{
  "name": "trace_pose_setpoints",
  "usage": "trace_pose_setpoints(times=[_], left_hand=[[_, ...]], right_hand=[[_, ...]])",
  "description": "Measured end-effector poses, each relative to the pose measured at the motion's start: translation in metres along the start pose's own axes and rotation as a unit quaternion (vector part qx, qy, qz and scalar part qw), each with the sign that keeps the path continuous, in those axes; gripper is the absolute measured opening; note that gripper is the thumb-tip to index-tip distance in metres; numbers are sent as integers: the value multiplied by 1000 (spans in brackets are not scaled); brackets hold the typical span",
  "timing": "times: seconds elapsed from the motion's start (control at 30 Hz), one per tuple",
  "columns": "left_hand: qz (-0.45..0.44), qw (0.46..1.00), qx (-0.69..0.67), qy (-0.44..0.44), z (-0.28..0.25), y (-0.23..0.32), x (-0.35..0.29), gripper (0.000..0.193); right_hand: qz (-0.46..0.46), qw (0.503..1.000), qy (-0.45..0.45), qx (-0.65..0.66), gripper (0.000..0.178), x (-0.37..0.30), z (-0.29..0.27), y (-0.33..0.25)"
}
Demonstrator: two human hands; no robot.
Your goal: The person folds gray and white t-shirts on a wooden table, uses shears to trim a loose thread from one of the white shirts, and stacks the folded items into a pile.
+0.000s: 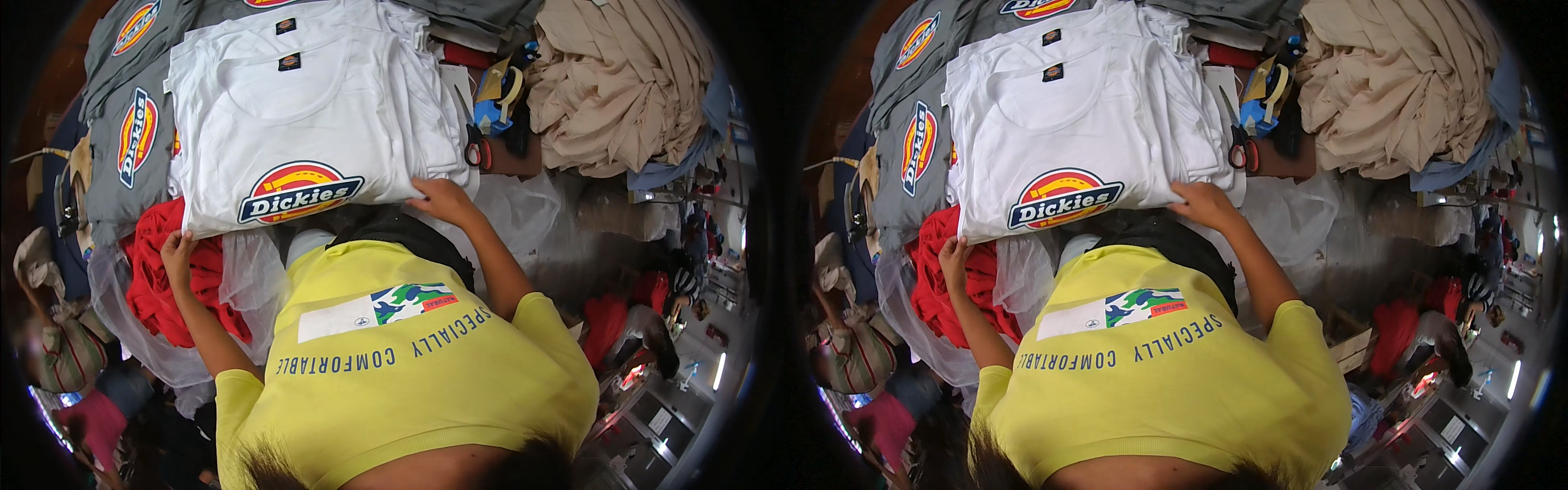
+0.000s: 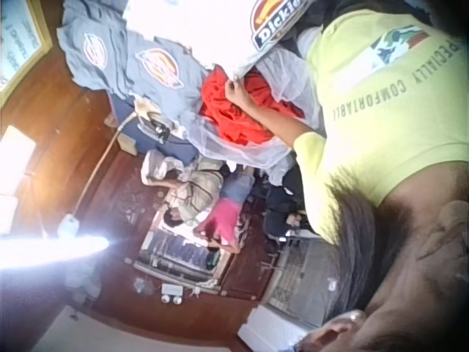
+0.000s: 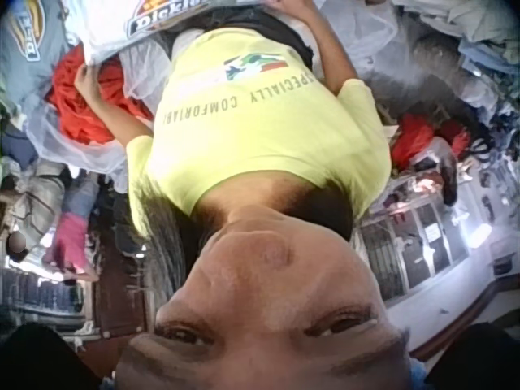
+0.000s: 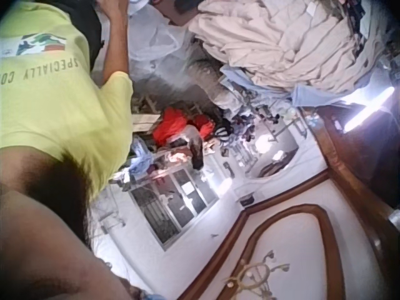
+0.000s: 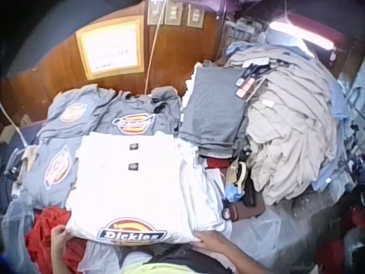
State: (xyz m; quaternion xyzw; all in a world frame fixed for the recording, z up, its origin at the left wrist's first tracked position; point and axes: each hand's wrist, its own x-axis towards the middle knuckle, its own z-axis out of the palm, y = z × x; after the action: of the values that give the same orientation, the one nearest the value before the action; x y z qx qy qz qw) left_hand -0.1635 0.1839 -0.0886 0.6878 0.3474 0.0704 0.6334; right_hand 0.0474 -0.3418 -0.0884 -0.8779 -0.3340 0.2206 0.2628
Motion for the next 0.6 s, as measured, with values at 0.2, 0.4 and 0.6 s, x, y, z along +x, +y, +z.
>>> trace_pose_setpoints(times=[0.2, 0.4, 0.6], left_hand=[[-21, 1000, -4, 21, 9, 17, -3, 18], [14, 995, 96, -10, -12, 27, 4, 18], [53, 895, 435, -87, 10, 57, 19, 24]], right_hand=[[173, 922, 93, 334, 20, -34, -19, 9], [267, 897, 123, 329, 17, -58, -35, 10], [336, 869, 214, 292, 19, -46, -25, 5]])
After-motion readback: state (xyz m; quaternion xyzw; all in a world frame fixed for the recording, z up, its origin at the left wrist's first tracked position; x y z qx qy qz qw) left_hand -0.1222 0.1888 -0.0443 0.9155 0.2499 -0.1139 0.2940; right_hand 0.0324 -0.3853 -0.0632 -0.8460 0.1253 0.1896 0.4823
